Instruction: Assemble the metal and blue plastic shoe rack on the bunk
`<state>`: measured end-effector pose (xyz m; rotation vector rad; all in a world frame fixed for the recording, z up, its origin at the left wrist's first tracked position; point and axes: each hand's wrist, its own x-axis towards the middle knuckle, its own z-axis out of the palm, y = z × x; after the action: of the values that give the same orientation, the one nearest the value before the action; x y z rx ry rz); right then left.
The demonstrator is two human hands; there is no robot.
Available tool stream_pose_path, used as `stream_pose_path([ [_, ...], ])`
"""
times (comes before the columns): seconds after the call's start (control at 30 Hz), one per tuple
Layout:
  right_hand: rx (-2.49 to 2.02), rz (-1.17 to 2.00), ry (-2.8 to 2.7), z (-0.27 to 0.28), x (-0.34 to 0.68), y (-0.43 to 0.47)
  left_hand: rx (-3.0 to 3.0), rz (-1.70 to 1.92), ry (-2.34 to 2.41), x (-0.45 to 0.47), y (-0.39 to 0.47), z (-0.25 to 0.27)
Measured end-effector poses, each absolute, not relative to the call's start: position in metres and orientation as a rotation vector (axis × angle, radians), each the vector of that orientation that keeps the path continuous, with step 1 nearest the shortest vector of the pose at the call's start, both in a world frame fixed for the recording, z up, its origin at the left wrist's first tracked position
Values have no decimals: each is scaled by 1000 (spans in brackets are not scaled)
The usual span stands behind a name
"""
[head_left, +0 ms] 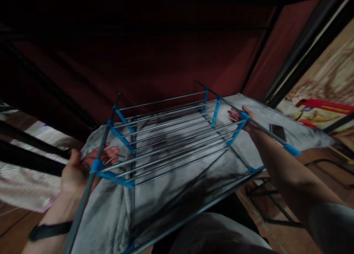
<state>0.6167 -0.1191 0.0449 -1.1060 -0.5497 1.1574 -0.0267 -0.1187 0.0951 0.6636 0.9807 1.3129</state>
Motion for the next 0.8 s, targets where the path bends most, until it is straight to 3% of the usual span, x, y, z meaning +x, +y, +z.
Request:
stream_pose_path([
  [0.23,-1035,1263,-608,59,604,-121,697,1197,1275,-17,-106,102],
  [0.8,-987,1221,-520,51,608,-118,737,1129,1177,-32,-95,88],
])
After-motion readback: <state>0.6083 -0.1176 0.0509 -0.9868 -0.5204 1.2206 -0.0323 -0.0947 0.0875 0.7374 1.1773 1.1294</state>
